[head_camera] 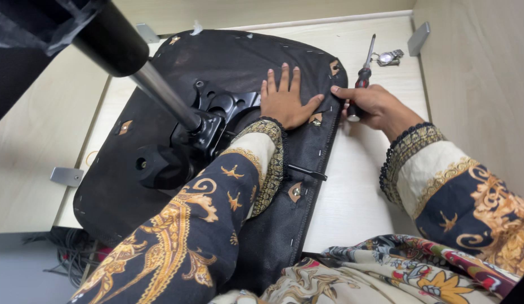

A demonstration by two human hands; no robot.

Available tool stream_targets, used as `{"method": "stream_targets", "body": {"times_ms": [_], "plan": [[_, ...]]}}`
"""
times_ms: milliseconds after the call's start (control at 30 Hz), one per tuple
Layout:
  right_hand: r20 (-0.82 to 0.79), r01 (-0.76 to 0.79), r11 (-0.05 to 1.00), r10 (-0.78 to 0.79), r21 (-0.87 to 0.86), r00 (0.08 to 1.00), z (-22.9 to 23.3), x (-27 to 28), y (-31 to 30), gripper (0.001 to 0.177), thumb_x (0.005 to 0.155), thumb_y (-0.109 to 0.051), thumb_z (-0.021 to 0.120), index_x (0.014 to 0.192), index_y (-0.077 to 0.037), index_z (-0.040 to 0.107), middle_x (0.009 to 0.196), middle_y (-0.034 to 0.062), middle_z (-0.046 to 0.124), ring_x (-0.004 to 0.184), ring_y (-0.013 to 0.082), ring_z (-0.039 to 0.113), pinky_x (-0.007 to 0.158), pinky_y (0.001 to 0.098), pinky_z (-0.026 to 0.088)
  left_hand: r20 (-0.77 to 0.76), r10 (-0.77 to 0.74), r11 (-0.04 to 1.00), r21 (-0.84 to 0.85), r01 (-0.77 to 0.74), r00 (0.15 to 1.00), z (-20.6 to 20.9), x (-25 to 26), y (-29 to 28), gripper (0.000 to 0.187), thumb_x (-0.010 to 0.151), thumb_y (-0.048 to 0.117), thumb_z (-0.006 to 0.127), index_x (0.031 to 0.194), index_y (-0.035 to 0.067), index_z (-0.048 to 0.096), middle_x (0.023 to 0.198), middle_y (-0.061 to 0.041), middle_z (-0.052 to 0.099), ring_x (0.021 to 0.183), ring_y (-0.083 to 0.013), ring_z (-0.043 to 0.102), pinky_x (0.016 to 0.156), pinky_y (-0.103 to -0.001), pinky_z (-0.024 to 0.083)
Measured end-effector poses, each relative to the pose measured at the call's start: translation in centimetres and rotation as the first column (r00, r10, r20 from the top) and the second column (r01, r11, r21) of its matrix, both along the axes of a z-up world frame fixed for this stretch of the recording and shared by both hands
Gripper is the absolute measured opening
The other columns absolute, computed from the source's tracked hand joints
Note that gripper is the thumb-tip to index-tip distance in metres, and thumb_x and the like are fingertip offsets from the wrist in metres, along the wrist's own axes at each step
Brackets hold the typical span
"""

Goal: The person uses a screwdriver to remove screws from the underside of an office chair base. They loosen and remove multiple screws from the metal frame attached to the chair seat, placing them aside on the floor.

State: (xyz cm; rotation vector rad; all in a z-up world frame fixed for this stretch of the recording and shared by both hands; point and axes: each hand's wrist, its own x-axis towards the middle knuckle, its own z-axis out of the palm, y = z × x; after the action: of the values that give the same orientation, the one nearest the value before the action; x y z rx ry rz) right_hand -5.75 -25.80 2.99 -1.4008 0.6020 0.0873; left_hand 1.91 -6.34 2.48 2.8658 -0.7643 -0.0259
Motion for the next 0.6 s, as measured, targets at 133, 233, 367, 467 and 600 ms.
{"method": "stream_targets", "body": {"times_ms": [133,233,367,467,600], "plan": [[-0.03,-0.039,0.999,0.038,-0.015,0.999,-0.1,1.2,-0.5,0.019,0.088,-0.017,0.078,0.091,-0.005,0.063,0.076,0.0006,0.062,0.056,0.008,0.057,0.051,0.0245,0.054,-0.06,-0.033,0.999,-0.01,0.032,0.998,0.0,0.6,0.5,0.106,0.085,0.083,0.041,0.164,0.018,0.013,0.172,-0.011,0.003,0.156,-0.0422,-0.006,0.125,-0.053,0.0],[-0.048,-0.069,0.997,0.066,-0.045,0.997,-0.6,1.8,-1.4,0.021,0.086,-0.018,0.08,0.09,-0.007,0.062,0.076,0.0007,0.062,0.057,0.0082,0.059,0.051,0.0236,0.056,-0.076,-0.037,0.999,-0.01,0.037,0.996,0.0,1.1,0.1,0.106,0.085,0.082,0.043,0.164,0.017,0.013,0.172,-0.012,0.002,0.156,-0.0432,-0.007,0.125,-0.055,-0.001],[-0.093,-0.114,0.986,0.103,-0.123,0.99,-0.8,2.1,-1.9,0.026,0.086,-0.023,0.082,0.087,-0.006,0.063,0.074,0.0008,0.062,0.057,0.009,0.058,0.048,0.0222,0.052,-0.068,-0.026,0.999,-0.025,0.025,0.997,0.0,0.8,0.1,0.105,0.086,0.081,0.044,0.164,0.017,0.014,0.172,-0.012,0.003,0.156,-0.0435,-0.007,0.126,-0.055,-0.001],[-0.1,-0.124,0.985,0.113,-0.118,0.989,-0.8,2.0,-2.0,0.026,0.086,-0.024,0.082,0.086,-0.006,0.063,0.074,0.0019,0.062,0.057,0.0097,0.058,0.049,0.023,0.053,-0.07,-0.033,0.999,-0.013,0.032,0.997,0.2,0.7,0.1,0.105,0.086,0.081,0.044,0.164,0.017,0.013,0.172,-0.012,0.001,0.156,-0.0437,-0.009,0.125,-0.055,-0.001],[-0.143,-0.209,0.967,0.189,-0.142,0.971,0.0,2.3,-2.4,0.028,0.085,-0.026,0.082,0.085,-0.004,0.064,0.074,0.0028,0.064,0.057,0.0097,0.059,0.049,0.0213,0.052,-0.085,-0.033,0.999,-0.006,0.033,0.996,0.4,0.6,0.0,0.106,0.085,0.082,0.043,0.164,0.018,0.011,0.172,-0.011,0.001,0.156,-0.0425,-0.009,0.125,-0.055,-0.001]]}}
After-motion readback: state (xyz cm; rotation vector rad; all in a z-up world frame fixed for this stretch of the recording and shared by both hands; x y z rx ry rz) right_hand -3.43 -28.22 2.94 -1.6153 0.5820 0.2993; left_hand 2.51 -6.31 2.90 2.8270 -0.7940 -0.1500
